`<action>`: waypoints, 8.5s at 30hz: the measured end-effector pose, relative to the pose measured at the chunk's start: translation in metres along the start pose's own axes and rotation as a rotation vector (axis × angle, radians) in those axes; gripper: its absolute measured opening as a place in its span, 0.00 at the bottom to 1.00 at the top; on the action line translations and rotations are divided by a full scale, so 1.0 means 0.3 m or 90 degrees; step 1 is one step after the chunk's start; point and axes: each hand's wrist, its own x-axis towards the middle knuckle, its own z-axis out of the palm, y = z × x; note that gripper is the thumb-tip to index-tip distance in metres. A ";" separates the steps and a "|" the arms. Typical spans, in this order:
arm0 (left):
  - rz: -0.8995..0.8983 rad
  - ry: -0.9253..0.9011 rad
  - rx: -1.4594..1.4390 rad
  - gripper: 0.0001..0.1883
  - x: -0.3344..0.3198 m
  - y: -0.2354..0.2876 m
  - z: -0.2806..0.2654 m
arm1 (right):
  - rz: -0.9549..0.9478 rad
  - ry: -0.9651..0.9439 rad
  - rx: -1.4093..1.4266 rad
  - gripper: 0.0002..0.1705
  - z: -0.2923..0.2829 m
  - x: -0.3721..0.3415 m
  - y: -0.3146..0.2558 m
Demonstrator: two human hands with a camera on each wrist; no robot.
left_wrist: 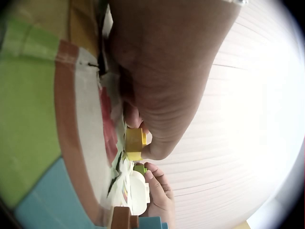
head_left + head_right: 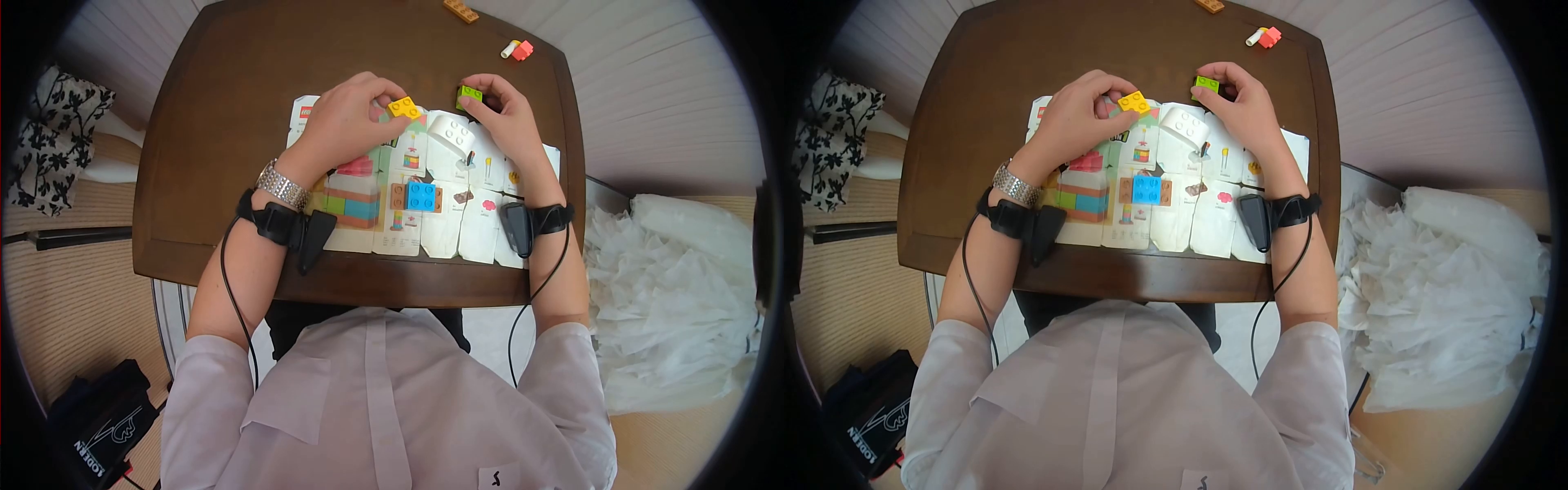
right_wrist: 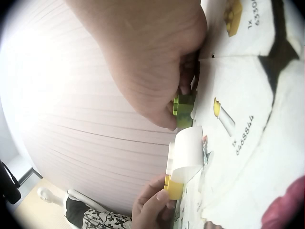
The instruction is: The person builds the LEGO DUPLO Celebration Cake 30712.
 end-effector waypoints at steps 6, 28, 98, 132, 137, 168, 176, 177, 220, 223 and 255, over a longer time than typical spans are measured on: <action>0.006 0.007 -0.011 0.18 -0.001 -0.007 0.003 | -0.002 -0.002 -0.007 0.20 -0.001 -0.001 -0.009; -0.029 0.001 -0.061 0.17 -0.004 0.017 -0.020 | 0.056 0.041 0.028 0.24 -0.004 0.004 -0.063; 0.038 0.014 0.028 0.21 0.002 -0.038 0.014 | -0.047 0.065 -0.126 0.14 -0.061 -0.173 -0.051; -0.093 -0.043 -0.068 0.23 -0.017 0.045 -0.019 | -0.083 -0.012 -0.176 0.15 -0.037 -0.163 -0.006; -0.100 -0.039 -0.061 0.23 -0.013 0.041 -0.021 | -0.069 -0.030 -0.160 0.15 -0.032 -0.161 0.000; 0.025 0.002 0.037 0.21 -0.006 -0.037 0.008 | -0.056 -0.005 -0.132 0.16 -0.019 -0.158 0.009; 0.028 0.006 0.039 0.21 -0.007 -0.036 0.009 | -0.065 -0.009 -0.115 0.15 -0.019 -0.156 0.018; 0.027 0.006 0.039 0.21 -0.008 -0.039 0.010 | -0.063 -0.011 -0.119 0.15 -0.019 -0.155 0.018; 0.017 0.003 0.058 0.23 -0.005 -0.048 0.011 | -0.041 -0.022 -0.132 0.15 -0.014 -0.151 0.023; 0.026 0.008 0.058 0.21 -0.005 -0.047 0.013 | -0.041 -0.023 -0.121 0.15 -0.014 -0.151 0.028; 0.025 -0.028 -0.004 0.21 -0.009 -0.051 -0.008 | -0.043 0.126 -0.324 0.20 -0.072 -0.009 -0.070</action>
